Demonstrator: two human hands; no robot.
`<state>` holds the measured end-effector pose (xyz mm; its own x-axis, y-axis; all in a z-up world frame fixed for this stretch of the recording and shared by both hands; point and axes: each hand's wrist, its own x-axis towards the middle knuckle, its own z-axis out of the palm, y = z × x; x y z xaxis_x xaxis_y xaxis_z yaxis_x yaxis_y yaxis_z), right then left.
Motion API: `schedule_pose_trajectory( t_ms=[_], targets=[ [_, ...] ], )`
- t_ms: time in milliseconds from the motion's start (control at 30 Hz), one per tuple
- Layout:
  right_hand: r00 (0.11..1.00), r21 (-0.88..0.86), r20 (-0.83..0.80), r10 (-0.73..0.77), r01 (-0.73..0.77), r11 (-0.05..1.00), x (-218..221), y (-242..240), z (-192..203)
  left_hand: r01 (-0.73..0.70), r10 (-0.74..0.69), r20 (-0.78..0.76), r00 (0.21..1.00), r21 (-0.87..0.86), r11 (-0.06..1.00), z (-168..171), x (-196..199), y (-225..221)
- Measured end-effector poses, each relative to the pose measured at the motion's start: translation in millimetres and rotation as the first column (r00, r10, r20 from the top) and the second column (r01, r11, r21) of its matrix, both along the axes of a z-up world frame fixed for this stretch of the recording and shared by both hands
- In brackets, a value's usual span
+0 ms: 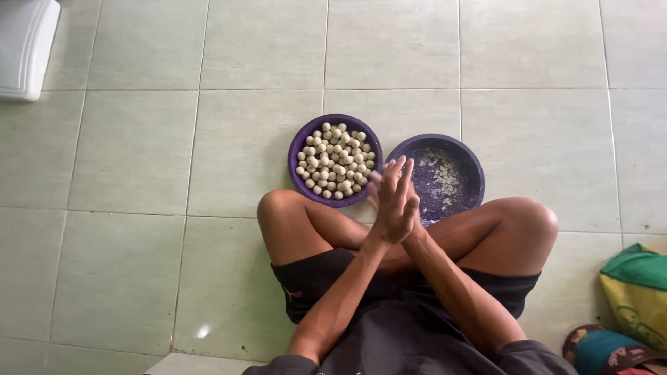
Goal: Rolling small pieces of dough into uniform balls by hand and placing them in a bowl.
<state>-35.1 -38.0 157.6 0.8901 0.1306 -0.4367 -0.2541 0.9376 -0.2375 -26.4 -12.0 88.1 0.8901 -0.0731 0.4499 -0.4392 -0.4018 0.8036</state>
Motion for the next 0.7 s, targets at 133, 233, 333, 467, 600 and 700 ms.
schedule_pose_trajectory(
  t_ms=[133,233,333,467,600,700],
  targets=[
    [1.0,-0.049,0.019,-0.015,0.016,0.999,-4,-5,-2,-0.085,0.084,-0.031,0.996,-0.011,0.996,-34,22,9],
    [0.999,-0.073,0.032,-0.028,0.03,0.997,4,-18,-2,-0.024,0.024,0.009,1.0,0.035,0.999,-8,5,3],
    [0.998,-0.083,0.037,-0.048,0.051,0.995,2,-12,-4,0.067,-0.063,-0.094,0.994,0.034,0.997,21,-5,-7],
    [0.998,-0.144,0.038,-0.058,0.063,0.988,-2,-20,-5,-0.029,0.03,-0.023,0.999,0.047,0.998,-32,19,-2],
    [0.996,-0.173,0.06,-0.06,0.069,0.983,1,-28,-2,-0.049,0.04,0.057,0.998,0.149,0.988,-7,1,-24],
    [0.995,-0.194,0.071,-0.07,0.082,0.978,-8,-21,-4,0.145,-0.14,-0.126,0.982,0.032,0.989,-22,7,-22]
  ],
)
